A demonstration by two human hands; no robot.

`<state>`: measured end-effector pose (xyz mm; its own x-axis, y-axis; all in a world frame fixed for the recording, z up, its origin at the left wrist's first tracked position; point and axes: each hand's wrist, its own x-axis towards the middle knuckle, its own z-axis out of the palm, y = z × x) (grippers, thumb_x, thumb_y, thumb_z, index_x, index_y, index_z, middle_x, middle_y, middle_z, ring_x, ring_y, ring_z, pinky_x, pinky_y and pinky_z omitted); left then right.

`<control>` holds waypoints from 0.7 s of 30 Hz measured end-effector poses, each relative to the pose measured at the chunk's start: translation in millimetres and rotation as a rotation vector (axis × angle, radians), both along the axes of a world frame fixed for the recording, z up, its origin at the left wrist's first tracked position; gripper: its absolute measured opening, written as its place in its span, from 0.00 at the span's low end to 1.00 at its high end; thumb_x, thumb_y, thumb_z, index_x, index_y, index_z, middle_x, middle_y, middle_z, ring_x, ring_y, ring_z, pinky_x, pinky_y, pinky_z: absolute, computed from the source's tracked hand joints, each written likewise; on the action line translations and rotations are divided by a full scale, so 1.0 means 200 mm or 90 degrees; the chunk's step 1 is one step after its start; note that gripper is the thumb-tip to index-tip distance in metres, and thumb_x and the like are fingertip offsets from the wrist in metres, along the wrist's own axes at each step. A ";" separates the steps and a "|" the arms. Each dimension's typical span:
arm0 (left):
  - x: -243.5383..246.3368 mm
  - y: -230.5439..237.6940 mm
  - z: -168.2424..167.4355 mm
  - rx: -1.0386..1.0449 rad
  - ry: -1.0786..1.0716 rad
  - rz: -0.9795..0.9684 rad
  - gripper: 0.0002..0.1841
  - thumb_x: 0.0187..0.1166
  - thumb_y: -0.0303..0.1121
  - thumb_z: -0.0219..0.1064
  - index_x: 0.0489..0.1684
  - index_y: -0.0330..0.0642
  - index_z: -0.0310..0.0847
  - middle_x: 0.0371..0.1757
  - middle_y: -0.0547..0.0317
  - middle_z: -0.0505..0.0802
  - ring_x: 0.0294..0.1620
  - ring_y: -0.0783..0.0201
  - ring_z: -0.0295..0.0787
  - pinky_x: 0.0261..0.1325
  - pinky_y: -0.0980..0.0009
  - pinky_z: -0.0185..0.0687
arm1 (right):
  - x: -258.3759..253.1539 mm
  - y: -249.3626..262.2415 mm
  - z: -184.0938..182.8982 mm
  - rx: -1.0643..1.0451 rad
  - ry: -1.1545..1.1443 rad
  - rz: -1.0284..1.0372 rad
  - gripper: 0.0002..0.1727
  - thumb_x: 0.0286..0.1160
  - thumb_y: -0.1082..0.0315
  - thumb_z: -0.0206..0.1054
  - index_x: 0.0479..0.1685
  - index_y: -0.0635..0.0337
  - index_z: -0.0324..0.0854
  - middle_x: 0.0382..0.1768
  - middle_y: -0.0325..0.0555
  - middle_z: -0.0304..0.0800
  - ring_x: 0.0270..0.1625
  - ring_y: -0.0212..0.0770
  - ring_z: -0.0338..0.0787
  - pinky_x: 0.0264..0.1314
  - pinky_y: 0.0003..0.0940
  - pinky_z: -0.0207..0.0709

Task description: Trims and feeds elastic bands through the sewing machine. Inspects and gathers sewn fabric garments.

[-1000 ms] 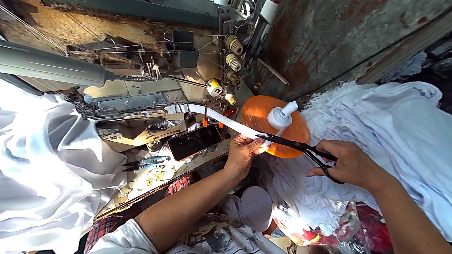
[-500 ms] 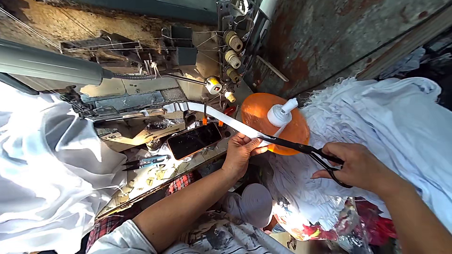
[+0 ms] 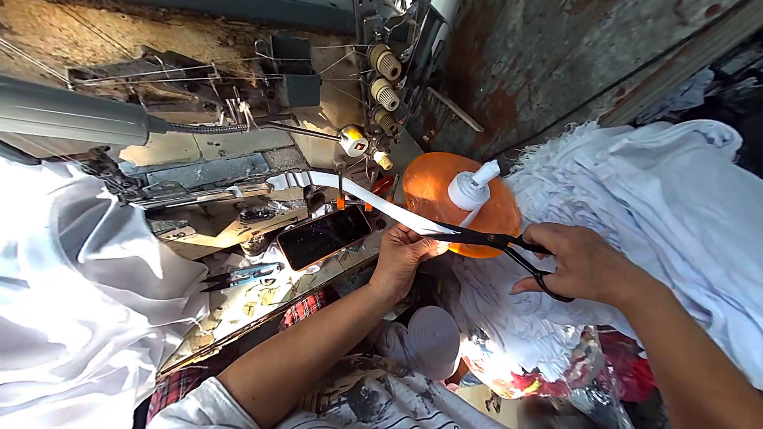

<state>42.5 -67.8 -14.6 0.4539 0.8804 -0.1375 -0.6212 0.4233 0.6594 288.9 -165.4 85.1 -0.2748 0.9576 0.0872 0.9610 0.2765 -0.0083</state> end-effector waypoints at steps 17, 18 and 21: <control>0.01 -0.01 -0.01 0.024 0.008 -0.003 0.13 0.67 0.06 0.68 0.41 0.31 0.81 0.33 0.52 0.96 0.34 0.63 0.96 0.47 0.69 0.94 | -0.02 -0.06 -0.02 0.028 0.011 0.022 0.39 0.60 0.28 0.66 0.28 0.63 0.79 0.16 0.39 0.71 0.18 0.35 0.71 0.20 0.31 0.63; 0.01 0.00 -0.01 0.027 0.006 -0.002 0.13 0.67 0.06 0.68 0.40 0.32 0.81 0.33 0.52 0.96 0.34 0.63 0.96 0.47 0.69 0.94 | -0.02 -0.06 -0.02 0.029 0.016 0.019 0.38 0.61 0.28 0.66 0.27 0.63 0.79 0.15 0.39 0.70 0.17 0.34 0.70 0.19 0.30 0.62; 0.00 0.00 -0.01 0.037 0.003 0.002 0.12 0.67 0.06 0.68 0.39 0.31 0.82 0.32 0.51 0.96 0.34 0.63 0.96 0.47 0.69 0.93 | -0.02 -0.07 -0.04 0.057 0.012 0.024 0.37 0.65 0.30 0.64 0.26 0.63 0.78 0.14 0.40 0.70 0.17 0.35 0.71 0.18 0.30 0.63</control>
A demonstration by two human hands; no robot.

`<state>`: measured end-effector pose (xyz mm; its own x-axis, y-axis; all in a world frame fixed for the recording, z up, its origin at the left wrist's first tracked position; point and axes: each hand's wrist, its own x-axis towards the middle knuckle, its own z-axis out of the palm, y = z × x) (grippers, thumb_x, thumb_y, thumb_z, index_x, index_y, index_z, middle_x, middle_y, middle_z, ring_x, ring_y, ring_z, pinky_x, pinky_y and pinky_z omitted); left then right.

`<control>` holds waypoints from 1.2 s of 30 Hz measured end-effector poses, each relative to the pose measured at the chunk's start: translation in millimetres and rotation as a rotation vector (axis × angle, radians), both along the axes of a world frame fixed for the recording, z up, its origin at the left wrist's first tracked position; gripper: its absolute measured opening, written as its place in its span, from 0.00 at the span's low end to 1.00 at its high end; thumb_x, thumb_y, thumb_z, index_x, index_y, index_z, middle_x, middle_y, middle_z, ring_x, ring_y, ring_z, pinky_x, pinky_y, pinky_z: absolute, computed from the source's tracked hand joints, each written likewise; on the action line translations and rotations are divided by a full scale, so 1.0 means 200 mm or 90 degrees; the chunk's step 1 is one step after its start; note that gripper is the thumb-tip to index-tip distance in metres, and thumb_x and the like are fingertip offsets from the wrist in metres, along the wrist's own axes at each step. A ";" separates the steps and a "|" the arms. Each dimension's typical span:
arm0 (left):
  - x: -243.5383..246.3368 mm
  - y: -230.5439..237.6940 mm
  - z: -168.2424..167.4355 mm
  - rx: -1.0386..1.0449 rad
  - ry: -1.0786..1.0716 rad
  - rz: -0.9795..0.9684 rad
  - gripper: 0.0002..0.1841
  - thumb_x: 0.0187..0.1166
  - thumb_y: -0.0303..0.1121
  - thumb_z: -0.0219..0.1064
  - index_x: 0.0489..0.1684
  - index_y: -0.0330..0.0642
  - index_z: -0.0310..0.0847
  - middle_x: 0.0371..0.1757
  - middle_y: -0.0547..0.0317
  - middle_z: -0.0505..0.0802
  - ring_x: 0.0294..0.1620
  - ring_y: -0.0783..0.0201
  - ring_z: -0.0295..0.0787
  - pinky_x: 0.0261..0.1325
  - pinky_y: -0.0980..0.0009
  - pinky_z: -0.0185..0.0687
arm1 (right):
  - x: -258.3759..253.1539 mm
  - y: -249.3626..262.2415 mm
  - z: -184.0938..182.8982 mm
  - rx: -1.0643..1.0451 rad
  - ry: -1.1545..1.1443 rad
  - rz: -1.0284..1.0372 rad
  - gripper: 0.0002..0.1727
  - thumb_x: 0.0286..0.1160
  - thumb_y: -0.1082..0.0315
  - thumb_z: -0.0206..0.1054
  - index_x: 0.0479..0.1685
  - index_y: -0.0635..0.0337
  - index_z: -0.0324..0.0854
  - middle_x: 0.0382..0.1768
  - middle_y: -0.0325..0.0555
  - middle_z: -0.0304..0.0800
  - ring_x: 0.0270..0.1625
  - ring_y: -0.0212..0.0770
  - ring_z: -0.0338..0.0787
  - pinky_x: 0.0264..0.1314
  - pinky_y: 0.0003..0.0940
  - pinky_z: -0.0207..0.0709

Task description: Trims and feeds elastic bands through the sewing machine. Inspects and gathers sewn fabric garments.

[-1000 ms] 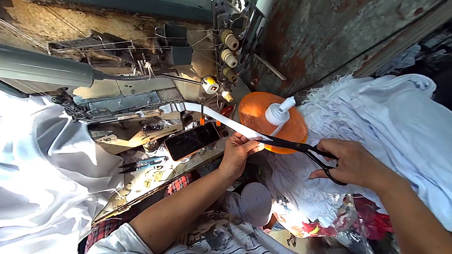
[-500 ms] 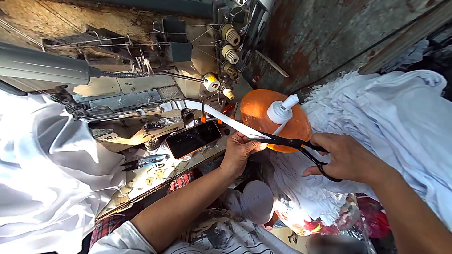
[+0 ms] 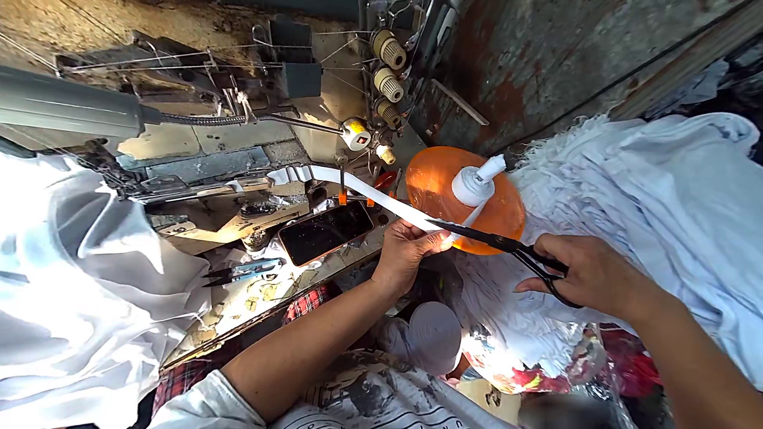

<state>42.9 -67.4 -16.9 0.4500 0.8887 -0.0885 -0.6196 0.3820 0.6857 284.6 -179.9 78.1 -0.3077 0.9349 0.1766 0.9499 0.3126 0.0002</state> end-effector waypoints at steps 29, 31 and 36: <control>-0.01 0.01 0.00 0.015 -0.016 0.013 0.10 0.67 0.06 0.67 0.31 0.32 0.84 0.28 0.53 0.95 0.30 0.64 0.96 0.44 0.70 0.94 | -0.11 0.11 -0.03 0.041 -0.038 0.006 0.42 0.52 0.23 0.65 0.28 0.62 0.80 0.21 0.45 0.78 0.22 0.43 0.79 0.21 0.39 0.70; -0.01 0.01 0.00 0.016 -0.015 0.013 0.10 0.68 0.06 0.67 0.32 0.32 0.83 0.28 0.53 0.95 0.30 0.65 0.95 0.44 0.71 0.94 | -0.10 0.12 -0.03 0.030 -0.031 0.007 0.43 0.52 0.22 0.65 0.29 0.62 0.79 0.20 0.44 0.77 0.22 0.42 0.78 0.21 0.38 0.69; 0.00 0.02 0.01 0.014 -0.012 0.009 0.09 0.68 0.07 0.67 0.31 0.30 0.84 0.28 0.53 0.95 0.30 0.65 0.95 0.44 0.71 0.94 | -0.10 0.14 -0.03 0.005 -0.009 0.010 0.42 0.53 0.23 0.66 0.28 0.61 0.79 0.19 0.42 0.75 0.21 0.39 0.76 0.22 0.35 0.67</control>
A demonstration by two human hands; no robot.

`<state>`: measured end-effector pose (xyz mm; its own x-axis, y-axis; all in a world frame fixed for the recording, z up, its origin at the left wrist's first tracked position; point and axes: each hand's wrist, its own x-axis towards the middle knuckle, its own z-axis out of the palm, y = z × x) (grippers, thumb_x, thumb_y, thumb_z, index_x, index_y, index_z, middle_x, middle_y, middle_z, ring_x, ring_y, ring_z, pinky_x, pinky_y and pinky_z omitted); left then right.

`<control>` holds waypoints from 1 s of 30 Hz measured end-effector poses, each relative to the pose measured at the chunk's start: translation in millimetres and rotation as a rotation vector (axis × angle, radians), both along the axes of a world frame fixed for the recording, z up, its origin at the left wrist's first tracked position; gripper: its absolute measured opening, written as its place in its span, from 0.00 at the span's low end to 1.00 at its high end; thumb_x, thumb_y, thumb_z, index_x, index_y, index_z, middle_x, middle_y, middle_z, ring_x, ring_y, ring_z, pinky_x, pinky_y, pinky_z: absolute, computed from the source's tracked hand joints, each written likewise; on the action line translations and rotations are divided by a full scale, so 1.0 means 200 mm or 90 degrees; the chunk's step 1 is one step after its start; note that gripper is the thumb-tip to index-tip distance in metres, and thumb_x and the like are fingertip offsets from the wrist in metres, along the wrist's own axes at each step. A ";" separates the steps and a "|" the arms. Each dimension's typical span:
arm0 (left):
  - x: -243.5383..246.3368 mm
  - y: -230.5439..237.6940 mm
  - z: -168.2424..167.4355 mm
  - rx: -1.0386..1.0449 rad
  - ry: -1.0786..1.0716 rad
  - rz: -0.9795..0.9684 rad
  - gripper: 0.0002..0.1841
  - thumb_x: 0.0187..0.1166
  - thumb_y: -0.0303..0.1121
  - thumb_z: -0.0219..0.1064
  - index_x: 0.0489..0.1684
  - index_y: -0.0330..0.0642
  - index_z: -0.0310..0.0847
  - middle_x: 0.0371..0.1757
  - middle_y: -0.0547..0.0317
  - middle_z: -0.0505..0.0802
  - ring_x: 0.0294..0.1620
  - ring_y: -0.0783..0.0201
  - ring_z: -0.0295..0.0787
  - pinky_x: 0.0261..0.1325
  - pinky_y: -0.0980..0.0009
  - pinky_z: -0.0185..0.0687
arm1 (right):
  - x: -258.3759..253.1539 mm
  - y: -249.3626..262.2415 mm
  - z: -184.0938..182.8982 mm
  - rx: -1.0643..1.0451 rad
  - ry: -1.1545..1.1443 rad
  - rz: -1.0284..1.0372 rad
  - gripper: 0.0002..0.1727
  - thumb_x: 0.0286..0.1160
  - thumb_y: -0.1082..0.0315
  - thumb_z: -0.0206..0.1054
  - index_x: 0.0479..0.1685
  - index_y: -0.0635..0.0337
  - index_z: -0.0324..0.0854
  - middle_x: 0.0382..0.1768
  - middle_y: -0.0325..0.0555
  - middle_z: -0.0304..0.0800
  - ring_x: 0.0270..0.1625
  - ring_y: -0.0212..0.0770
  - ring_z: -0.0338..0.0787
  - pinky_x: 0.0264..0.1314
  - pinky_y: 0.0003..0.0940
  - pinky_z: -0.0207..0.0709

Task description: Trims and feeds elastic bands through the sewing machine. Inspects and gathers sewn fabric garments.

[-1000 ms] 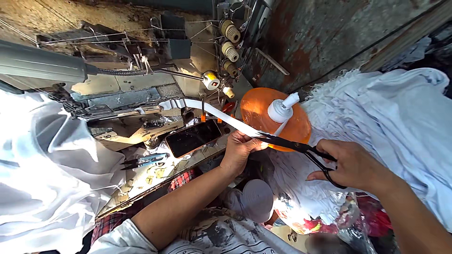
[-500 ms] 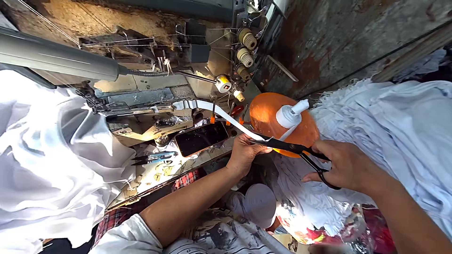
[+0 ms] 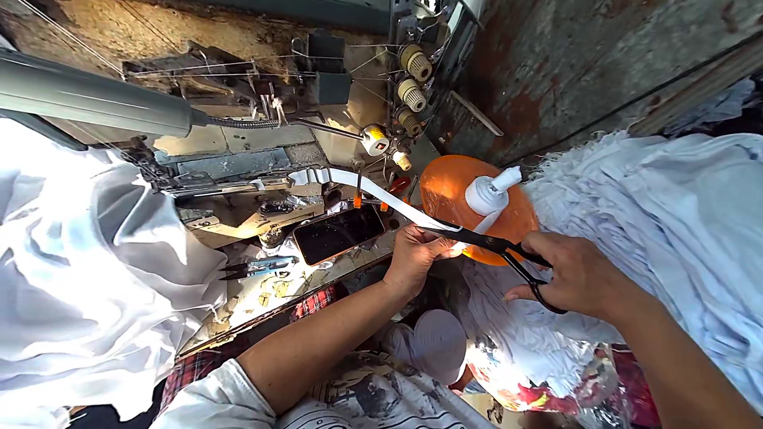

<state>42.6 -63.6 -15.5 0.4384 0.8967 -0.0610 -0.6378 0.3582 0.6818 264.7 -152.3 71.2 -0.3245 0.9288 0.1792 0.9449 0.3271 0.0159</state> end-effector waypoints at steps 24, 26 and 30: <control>-0.18 0.21 -0.08 -0.052 -0.160 -0.035 0.12 0.86 0.30 0.51 0.41 0.46 0.83 0.29 0.63 0.88 0.33 0.67 0.89 0.48 0.67 0.88 | 0.07 -0.06 -0.06 -0.119 0.253 -0.064 0.35 0.57 0.28 0.73 0.31 0.54 0.78 0.18 0.24 0.70 0.20 0.12 0.65 0.22 0.09 0.58; -0.19 0.21 -0.08 -0.050 -0.188 -0.067 0.12 0.88 0.28 0.50 0.43 0.43 0.82 0.32 0.59 0.90 0.35 0.64 0.91 0.52 0.64 0.90 | 0.07 -0.05 -0.06 -0.118 0.253 -0.074 0.36 0.57 0.27 0.73 0.31 0.54 0.79 0.18 0.24 0.70 0.20 0.12 0.65 0.22 0.09 0.58; -0.24 0.18 -0.06 -0.053 -0.169 -0.037 0.23 0.95 0.39 0.39 0.51 0.38 0.83 0.47 0.48 0.95 0.48 0.58 0.96 0.58 0.63 0.89 | 0.08 -0.08 -0.04 -0.106 0.209 -0.098 0.37 0.56 0.26 0.72 0.32 0.55 0.79 0.18 0.25 0.71 0.20 0.14 0.66 0.22 0.11 0.58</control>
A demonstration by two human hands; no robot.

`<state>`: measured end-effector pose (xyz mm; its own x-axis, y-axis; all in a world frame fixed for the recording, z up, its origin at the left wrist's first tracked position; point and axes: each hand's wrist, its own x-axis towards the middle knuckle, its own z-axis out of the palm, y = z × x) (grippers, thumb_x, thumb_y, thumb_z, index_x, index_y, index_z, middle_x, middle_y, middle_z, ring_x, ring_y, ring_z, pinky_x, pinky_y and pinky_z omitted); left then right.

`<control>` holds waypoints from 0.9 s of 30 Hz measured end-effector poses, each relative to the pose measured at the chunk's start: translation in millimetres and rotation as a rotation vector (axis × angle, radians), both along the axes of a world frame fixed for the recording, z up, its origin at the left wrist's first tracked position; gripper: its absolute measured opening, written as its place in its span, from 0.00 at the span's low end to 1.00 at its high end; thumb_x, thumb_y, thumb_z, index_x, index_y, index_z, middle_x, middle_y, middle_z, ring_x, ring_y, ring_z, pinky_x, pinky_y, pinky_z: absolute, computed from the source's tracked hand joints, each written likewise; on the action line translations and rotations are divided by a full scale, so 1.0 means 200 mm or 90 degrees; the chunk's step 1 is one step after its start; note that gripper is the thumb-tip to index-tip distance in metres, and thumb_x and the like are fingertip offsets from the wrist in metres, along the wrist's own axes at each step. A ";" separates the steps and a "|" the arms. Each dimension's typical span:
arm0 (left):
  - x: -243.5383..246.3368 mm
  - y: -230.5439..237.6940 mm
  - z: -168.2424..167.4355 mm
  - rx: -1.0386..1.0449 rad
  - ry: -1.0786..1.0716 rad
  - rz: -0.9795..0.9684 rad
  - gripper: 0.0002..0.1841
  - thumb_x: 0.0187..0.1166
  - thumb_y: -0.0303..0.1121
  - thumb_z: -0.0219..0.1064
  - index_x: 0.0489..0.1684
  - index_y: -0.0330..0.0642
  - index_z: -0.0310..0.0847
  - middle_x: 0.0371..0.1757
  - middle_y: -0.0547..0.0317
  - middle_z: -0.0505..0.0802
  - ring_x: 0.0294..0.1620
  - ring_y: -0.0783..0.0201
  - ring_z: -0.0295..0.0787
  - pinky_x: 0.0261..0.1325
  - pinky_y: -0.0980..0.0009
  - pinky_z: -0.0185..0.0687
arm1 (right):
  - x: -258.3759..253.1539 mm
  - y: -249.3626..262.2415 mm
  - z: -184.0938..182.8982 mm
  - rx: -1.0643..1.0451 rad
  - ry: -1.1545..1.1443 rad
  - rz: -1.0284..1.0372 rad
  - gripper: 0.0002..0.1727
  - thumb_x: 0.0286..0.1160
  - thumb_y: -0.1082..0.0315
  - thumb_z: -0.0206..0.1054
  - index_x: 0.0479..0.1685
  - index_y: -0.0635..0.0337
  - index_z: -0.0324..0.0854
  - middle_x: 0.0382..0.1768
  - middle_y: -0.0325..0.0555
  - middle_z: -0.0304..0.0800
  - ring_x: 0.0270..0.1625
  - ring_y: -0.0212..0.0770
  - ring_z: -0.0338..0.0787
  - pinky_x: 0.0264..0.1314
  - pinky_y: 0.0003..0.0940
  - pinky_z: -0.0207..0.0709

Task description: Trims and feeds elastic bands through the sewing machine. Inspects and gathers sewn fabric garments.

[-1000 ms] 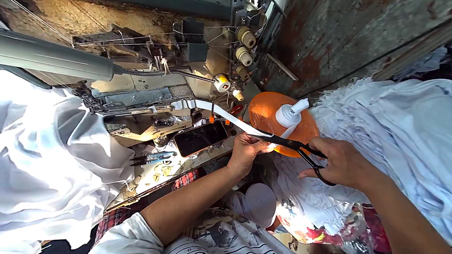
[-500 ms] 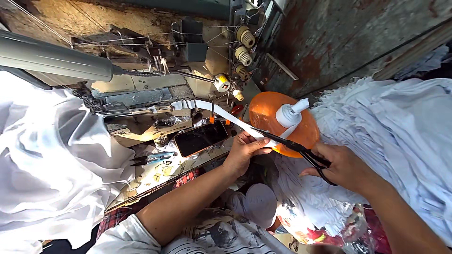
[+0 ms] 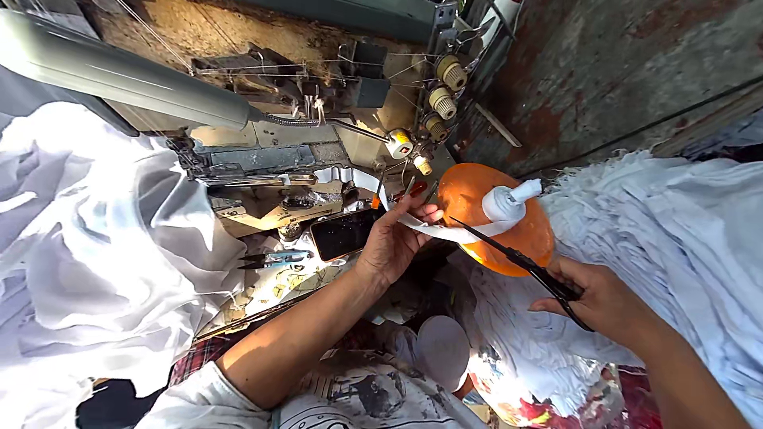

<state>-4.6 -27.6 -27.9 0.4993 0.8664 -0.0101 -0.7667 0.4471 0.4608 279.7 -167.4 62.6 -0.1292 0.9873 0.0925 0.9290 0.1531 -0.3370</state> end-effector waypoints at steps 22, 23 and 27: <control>-0.08 0.01 -0.19 -0.049 0.064 0.060 0.13 0.79 0.19 0.50 0.39 0.39 0.82 0.38 0.52 0.94 0.41 0.62 0.94 0.54 0.66 0.89 | -0.02 0.14 0.13 0.032 -0.243 0.075 0.40 0.51 0.27 0.71 0.33 0.63 0.83 0.21 0.45 0.80 0.23 0.44 0.81 0.23 0.44 0.73; -0.08 0.02 -0.19 -0.046 0.063 0.040 0.12 0.80 0.21 0.49 0.41 0.41 0.80 0.38 0.53 0.94 0.41 0.63 0.93 0.53 0.67 0.89 | -0.01 0.14 0.13 0.024 -0.238 0.072 0.40 0.51 0.27 0.71 0.34 0.63 0.83 0.21 0.45 0.80 0.23 0.44 0.81 0.23 0.43 0.73; -0.06 0.00 -0.16 -0.070 0.060 0.012 0.10 0.86 0.21 0.53 0.41 0.38 0.82 0.35 0.52 0.95 0.37 0.63 0.95 0.51 0.69 0.91 | 0.00 0.13 0.15 -0.003 -0.229 0.060 0.38 0.49 0.29 0.74 0.33 0.61 0.82 0.21 0.43 0.79 0.23 0.42 0.79 0.24 0.42 0.71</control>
